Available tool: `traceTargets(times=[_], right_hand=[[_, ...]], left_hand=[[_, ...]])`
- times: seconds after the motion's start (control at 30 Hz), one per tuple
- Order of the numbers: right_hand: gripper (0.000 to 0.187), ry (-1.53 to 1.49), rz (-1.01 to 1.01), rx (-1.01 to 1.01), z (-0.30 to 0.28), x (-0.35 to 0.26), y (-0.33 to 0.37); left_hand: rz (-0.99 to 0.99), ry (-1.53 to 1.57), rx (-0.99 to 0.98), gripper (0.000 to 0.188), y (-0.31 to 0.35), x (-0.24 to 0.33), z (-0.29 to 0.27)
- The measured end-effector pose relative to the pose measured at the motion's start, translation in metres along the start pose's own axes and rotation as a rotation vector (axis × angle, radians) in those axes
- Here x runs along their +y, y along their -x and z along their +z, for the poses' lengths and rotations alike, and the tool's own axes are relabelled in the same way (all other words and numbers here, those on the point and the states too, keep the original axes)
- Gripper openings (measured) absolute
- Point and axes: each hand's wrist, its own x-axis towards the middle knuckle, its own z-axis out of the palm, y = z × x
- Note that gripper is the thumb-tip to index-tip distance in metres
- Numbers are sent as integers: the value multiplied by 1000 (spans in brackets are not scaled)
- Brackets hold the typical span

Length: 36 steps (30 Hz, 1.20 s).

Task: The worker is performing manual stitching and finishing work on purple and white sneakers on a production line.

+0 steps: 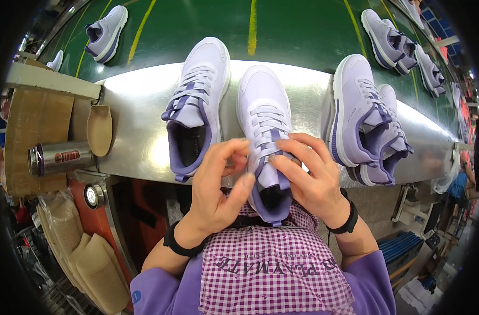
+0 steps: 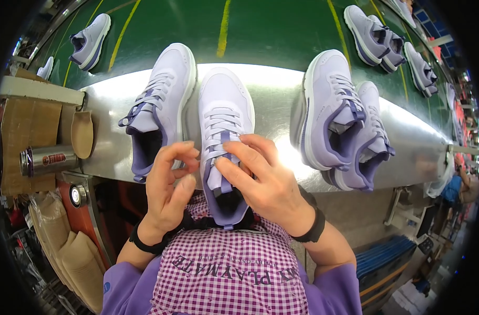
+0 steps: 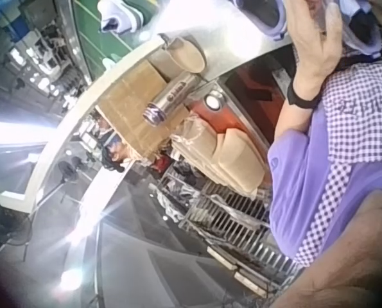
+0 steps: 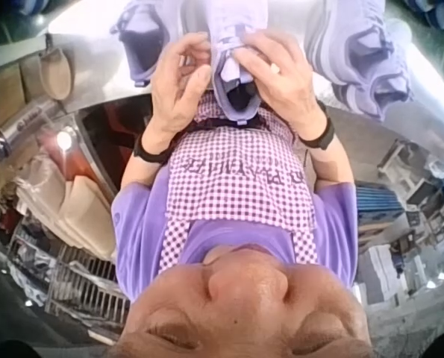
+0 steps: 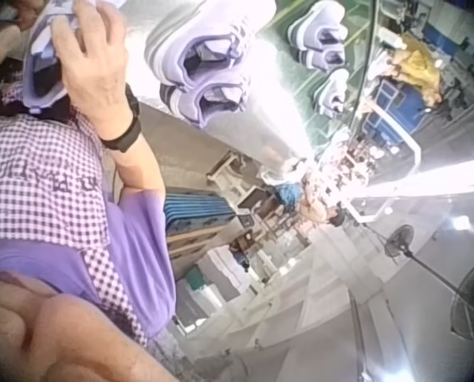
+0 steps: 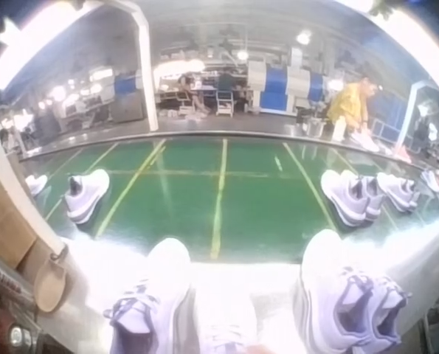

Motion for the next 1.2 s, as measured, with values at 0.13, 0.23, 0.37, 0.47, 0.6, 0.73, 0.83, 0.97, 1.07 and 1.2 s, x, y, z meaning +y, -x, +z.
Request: traceTargets(times=[0.13,0.23,0.37,0.47,0.6,0.73,0.83,0.97,1.07,1.2], right_hand=[[35,20,19,-8,1,-3,5],[32,0,31,49,5,1,9],[33,-367,415,170,10,-2,22],[38,-524,538,79,1,2,35],[48,-579,577,71,-8,5,50],[61,-579,515,28,-9,8,48],[73,-431,452,-137,-8,2,41],[71,-496,606,-156,-4,-9,40],[70,-432,551,-139,-4,-11,37],[67,-463,590,-84,2,-15,37]], left_hand=[[247,-409,-12,39,-11,6,8],[245,-369,111,34,-11,3,17],[372,-512,85,35,-12,5,12],[529,-716,70,40,-10,4,12],[523,-610,60,44,-12,11,5],[606,-733,-55,52,-9,9,17],[596,-711,56,57,-10,0,19],[424,-484,187,61,-7,-5,27],[439,-502,203,60,-7,-3,26],[536,-706,135,61,-13,4,20]])
